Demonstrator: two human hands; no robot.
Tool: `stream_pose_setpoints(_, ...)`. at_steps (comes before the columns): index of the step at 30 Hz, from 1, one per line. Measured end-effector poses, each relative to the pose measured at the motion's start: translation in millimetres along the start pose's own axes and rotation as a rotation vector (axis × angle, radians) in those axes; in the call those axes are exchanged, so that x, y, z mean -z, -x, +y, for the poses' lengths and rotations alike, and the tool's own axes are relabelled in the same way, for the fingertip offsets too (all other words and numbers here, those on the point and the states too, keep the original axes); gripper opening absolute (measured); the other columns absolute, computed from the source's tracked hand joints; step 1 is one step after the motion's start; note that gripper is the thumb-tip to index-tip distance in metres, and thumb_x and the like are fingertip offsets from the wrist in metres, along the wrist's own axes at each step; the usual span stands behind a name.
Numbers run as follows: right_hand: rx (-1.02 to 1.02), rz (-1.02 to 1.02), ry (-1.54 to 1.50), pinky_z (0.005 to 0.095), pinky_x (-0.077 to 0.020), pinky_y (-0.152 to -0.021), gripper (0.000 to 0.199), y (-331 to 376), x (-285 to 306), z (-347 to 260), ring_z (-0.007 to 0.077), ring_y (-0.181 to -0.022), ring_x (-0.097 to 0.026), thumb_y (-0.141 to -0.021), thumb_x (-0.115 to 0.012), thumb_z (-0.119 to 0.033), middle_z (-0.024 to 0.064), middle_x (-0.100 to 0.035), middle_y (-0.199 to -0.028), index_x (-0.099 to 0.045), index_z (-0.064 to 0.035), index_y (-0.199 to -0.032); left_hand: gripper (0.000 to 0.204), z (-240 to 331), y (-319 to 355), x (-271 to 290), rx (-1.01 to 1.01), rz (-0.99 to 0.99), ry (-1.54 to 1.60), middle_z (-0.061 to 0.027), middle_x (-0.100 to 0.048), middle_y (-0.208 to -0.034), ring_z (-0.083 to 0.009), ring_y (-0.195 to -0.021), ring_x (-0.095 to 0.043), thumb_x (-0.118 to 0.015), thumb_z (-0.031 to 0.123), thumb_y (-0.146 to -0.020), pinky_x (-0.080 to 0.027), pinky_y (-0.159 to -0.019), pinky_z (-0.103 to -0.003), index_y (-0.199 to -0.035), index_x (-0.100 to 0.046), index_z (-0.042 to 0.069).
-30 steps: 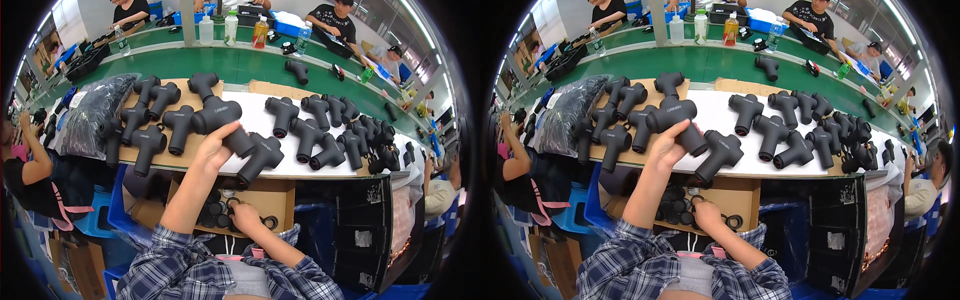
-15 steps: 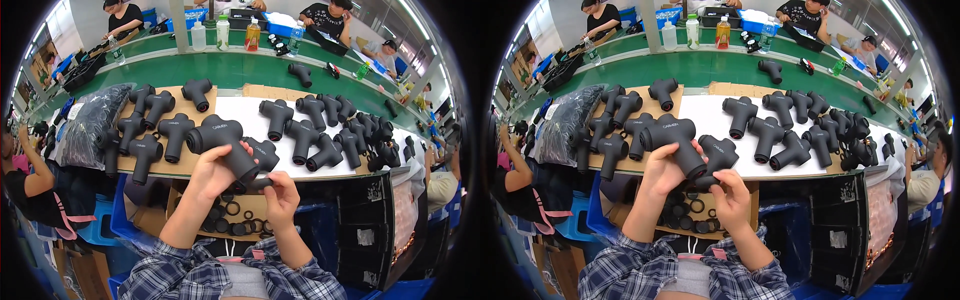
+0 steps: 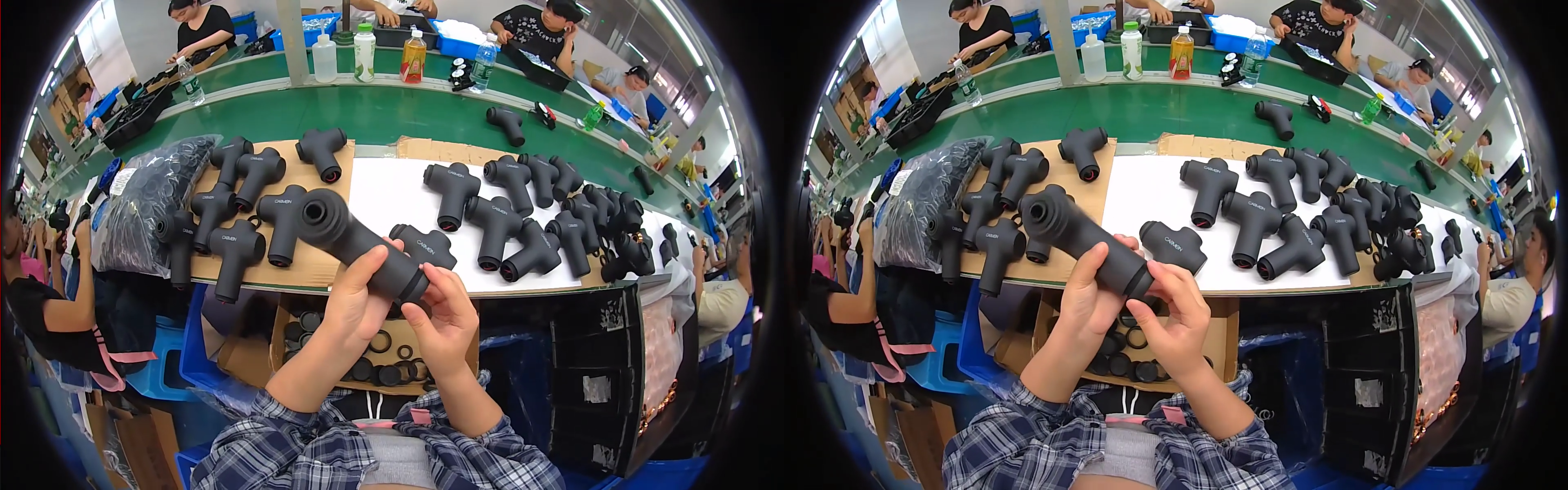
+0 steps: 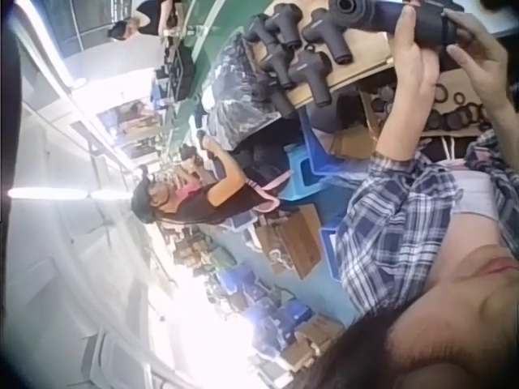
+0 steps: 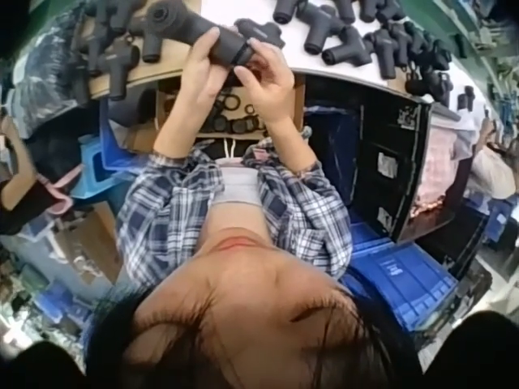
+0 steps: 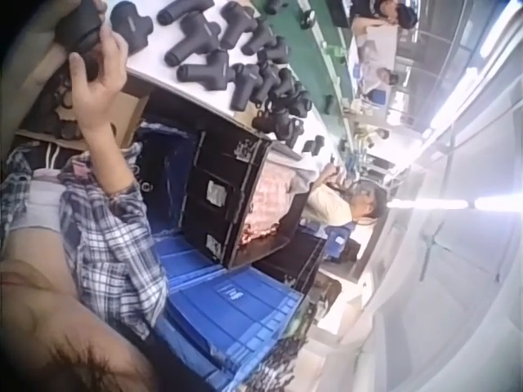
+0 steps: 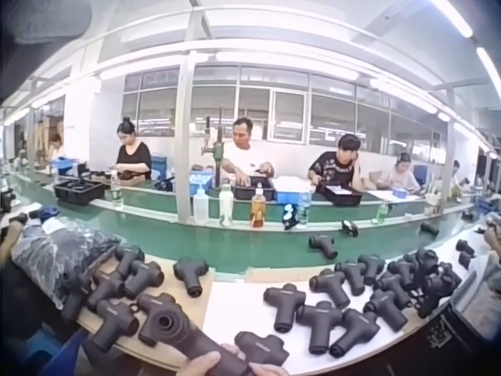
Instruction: Assembling components onto portable massage guns at a factory workstation.
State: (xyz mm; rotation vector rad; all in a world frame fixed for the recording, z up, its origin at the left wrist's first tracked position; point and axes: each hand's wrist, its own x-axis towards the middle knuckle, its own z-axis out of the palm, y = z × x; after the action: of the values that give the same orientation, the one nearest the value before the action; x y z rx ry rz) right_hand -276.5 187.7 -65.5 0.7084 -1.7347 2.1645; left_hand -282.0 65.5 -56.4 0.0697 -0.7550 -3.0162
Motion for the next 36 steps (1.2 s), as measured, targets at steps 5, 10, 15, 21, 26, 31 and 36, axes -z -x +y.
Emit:
stream_pose_setpoints(5,-0.057,-0.051,0.228,0.027,-0.0443,-0.082,0.045,2,-3,1,0.0172,-0.093,-0.055,-0.073,-0.066,0.001,0.0096,-0.053,-0.1,-0.049,0.0055,-0.114,0.026,-2,-2,-4,-0.11,0.087,-0.038,-0.009,-0.051,-0.1,-0.0203,-0.096,-0.049,-0.058,0.008,-0.08,-0.04,-0.089,-0.034,-0.102,-0.045,0.003)
stream_pose_setpoints(10,0.057,0.029,0.309,0.0262,-0.0478,-0.073,0.032,4,-7,7,0.0172,-0.078,-0.059,-0.074,-0.065,-0.004,0.0118,-0.06,-0.084,-0.054,0.0055,-0.103,0.021,0,4,-28,-0.184,0.195,-0.024,-0.0074,-0.052,-0.092,-0.0157,-0.086,-0.052,-0.058,0.004,-0.079,-0.044,-0.081,-0.032,-0.096,-0.046,0.004)
stream_pose_setpoints(15,-0.279,0.033,0.169,0.0211,-0.0441,-0.059,0.022,-4,-8,-2,0.0106,-0.065,-0.054,-0.085,-0.053,-0.012,0.006,-0.058,-0.076,-0.054,0.0061,-0.098,0.018,-5,3,-17,-0.159,0.123,-0.096,-0.0077,-0.053,-0.087,-0.0158,-0.082,-0.053,-0.058,0.005,-0.079,-0.045,-0.077,-0.031,-0.094,-0.046,0.004)
stream_pose_setpoints(21,-0.303,-0.283,0.182,0.0207,-0.0342,-0.048,0.029,-8,23,26,0.0079,-0.051,-0.045,-0.089,-0.04,-0.02,0.0009,-0.05,-0.054,-0.057,0.0035,-0.084,0.015,-6,5,-18,-0.083,0.113,-0.059,-0.0069,-0.051,-0.085,-0.0176,-0.082,-0.051,-0.054,0.005,-0.08,-0.043,-0.079,-0.032,-0.093,-0.045,0.004)
stream_pose_setpoints(26,-0.278,-0.213,0.698,0.0206,-0.0306,-0.048,0.021,-31,23,26,0.0063,-0.051,-0.043,-0.085,-0.045,-0.016,-0.0001,-0.047,-0.055,-0.054,0.0014,-0.091,0.017,-3,-5,-8,-0.05,0.135,0.061,-0.0079,-0.053,-0.084,-0.0179,-0.082,-0.054,-0.056,0.005,-0.08,-0.045,-0.077,-0.031,-0.093,-0.045,0.003)
stream_pose_setpoints(31,-0.189,-0.19,0.325,0.0201,-0.031,-0.051,0.027,-23,17,4,0.0063,-0.055,-0.041,-0.08,-0.049,-0.01,-0.0002,-0.047,-0.06,-0.047,0.0001,-0.105,0.018,-6,2,-10,0.002,0.075,0.067,-0.0081,-0.052,-0.086,-0.0179,-0.082,-0.053,-0.056,0.005,-0.08,-0.045,-0.079,-0.031,-0.094,-0.045,0.003)
stream_pose_setpoints(36,-0.265,-0.064,0.262,0.0193,-0.0302,-0.055,0.037,-29,20,8,0.006,-0.059,-0.039,-0.078,-0.048,-0.005,-0.0009,-0.044,-0.064,-0.04,-0.0017,-0.114,0.017,-9,0,-13,-0.033,0.027,0.028,-0.0077,-0.052,-0.087,-0.0183,-0.084,-0.053,-0.055,0.006,-0.081,-0.045,-0.08,-0.031,-0.094,-0.045,0.003)
